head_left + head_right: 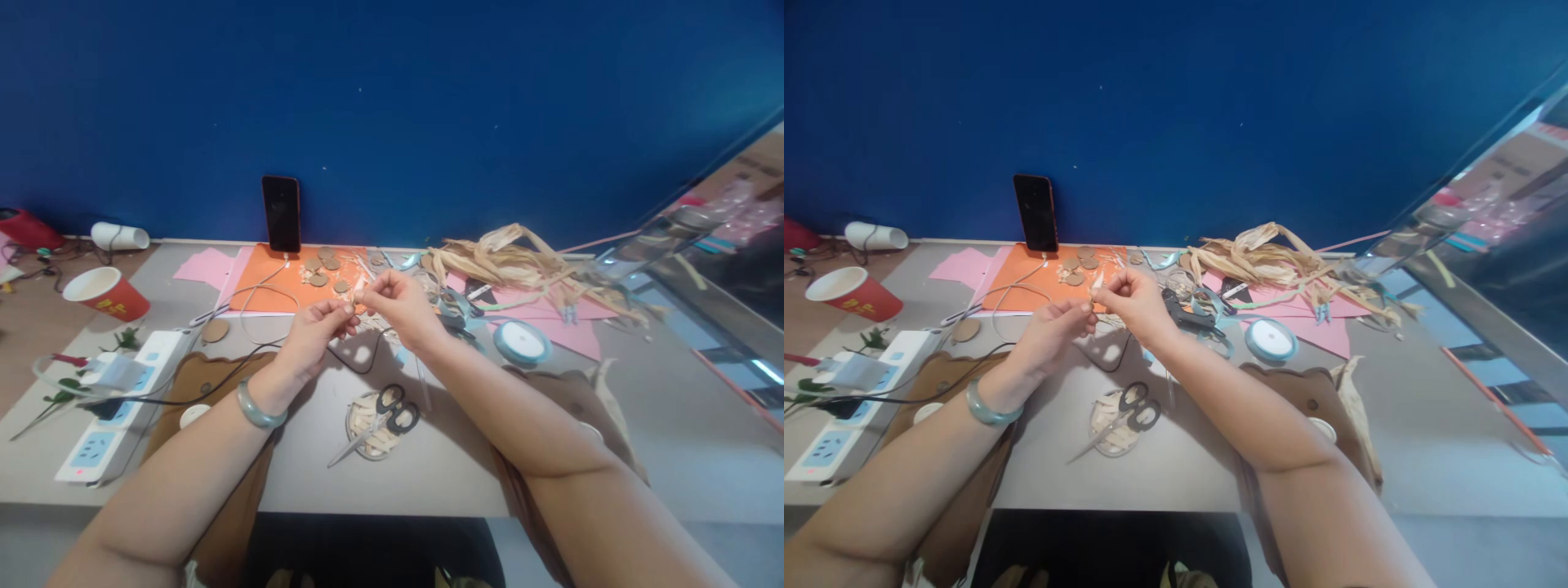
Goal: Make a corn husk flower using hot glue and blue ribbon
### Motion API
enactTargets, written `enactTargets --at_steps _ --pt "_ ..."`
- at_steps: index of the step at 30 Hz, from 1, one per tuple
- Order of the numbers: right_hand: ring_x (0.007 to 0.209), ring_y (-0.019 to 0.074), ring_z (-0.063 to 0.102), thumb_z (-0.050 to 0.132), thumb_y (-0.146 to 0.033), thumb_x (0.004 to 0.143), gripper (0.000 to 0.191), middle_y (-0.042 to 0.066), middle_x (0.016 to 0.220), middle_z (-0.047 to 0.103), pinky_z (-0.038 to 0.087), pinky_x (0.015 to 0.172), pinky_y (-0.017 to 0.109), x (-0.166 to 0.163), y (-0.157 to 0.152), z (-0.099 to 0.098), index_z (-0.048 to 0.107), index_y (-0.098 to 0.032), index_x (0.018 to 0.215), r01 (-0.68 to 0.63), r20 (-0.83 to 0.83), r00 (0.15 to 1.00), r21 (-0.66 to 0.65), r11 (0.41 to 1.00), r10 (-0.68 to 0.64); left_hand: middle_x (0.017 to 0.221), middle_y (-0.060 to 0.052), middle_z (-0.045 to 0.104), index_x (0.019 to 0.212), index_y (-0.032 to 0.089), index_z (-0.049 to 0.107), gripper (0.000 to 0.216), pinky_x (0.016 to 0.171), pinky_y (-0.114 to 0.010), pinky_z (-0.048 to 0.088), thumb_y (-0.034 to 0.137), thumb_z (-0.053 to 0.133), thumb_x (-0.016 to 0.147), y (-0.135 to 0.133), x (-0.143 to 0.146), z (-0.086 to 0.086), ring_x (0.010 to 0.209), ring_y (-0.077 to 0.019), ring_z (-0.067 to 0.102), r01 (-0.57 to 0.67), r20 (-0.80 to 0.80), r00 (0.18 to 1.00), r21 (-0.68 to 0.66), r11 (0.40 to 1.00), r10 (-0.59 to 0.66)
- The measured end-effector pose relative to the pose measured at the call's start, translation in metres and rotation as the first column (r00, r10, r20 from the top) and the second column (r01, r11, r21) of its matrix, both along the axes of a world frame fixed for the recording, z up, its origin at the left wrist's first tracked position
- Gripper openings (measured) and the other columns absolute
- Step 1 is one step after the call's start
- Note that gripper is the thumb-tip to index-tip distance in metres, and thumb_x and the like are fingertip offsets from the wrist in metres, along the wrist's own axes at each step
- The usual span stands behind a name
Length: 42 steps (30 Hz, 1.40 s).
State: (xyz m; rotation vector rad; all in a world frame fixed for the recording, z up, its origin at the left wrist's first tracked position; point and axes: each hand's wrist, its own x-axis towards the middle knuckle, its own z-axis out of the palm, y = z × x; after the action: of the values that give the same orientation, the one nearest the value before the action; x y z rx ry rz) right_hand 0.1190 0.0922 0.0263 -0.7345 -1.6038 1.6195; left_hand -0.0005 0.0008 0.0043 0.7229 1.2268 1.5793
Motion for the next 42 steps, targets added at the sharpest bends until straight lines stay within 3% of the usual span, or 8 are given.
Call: enactTargets --at_steps 10,42 --pt "0.06 0.0102 0.06 0.077 -0.022 0.061 0.03 -0.004 0.063 0.063 0.047 0.063 0.026 0.0001 -0.0011 -0.0017 0.05 -0.019 0.074 -0.06 -0.071 0.996 -0.05 0.997 0.057 0.064 -0.001 0.067 0.071 0.013 0.066 0.022 0.054 -0.02 0.04 0.032 0.076 0.067 0.0012 -0.0014 -0.0014 0.053 -0.0068 0.056 -0.018 0.062 0.998 0.005 1.0 0.018" --pt "0.058 0.0091 0.058 0.082 -0.02 0.056 0.032 -0.005 0.062 0.064 0.047 0.062 0.026 -0.0002 0.0019 -0.0023 0.054 -0.018 0.072 -0.107 -0.13 0.988 -0.149 0.983 0.088 0.063 -0.001 0.068 0.072 0.012 0.068 0.02 0.056 -0.02 0.043 0.03 0.076 0.068 0.0005 -0.0024 -0.0021 0.052 -0.0064 0.057 -0.007 0.106 0.994 -0.025 1.0 0.009"
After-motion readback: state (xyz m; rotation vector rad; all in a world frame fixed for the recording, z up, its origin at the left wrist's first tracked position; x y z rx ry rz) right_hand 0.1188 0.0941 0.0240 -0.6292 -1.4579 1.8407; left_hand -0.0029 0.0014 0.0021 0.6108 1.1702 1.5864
